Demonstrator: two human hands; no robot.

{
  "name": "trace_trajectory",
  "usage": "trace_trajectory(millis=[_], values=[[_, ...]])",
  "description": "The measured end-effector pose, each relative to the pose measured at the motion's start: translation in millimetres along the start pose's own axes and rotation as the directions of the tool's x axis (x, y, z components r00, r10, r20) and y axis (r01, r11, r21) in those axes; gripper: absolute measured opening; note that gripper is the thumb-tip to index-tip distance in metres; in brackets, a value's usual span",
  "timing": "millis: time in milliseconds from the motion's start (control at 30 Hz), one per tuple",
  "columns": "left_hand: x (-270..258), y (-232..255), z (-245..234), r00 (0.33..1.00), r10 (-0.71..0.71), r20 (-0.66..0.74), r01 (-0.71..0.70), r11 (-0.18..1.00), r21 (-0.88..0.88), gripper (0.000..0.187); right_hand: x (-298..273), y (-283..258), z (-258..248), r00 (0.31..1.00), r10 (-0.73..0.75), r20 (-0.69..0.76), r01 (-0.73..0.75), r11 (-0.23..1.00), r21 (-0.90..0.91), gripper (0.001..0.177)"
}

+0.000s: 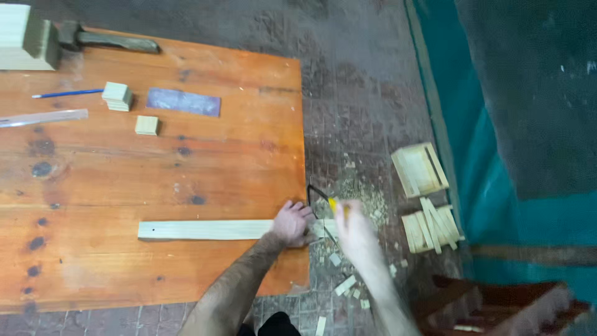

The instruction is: The person saws a wooden plank on a workbench using a hand saw. They hold the wood steady with one hand while moving the saw back and forth with the other, producing sawdust on the floor.

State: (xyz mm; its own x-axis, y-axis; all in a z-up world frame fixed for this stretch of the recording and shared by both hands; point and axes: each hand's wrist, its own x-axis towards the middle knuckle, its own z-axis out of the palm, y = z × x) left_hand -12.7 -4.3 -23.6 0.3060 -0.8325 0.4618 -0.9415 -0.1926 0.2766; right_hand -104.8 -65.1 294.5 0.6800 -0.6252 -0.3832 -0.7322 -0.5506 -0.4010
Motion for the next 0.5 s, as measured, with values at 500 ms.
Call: trace_trajectory(millis=[500], values=[[11, 5, -16, 0.994, -0.069, 0.087, 0.078, 0.992, -0.096, 0.054, -53, 18, -92, 0.969, 0.097, -0.229, -0.06, 0.985, 0.163, 0.03]])
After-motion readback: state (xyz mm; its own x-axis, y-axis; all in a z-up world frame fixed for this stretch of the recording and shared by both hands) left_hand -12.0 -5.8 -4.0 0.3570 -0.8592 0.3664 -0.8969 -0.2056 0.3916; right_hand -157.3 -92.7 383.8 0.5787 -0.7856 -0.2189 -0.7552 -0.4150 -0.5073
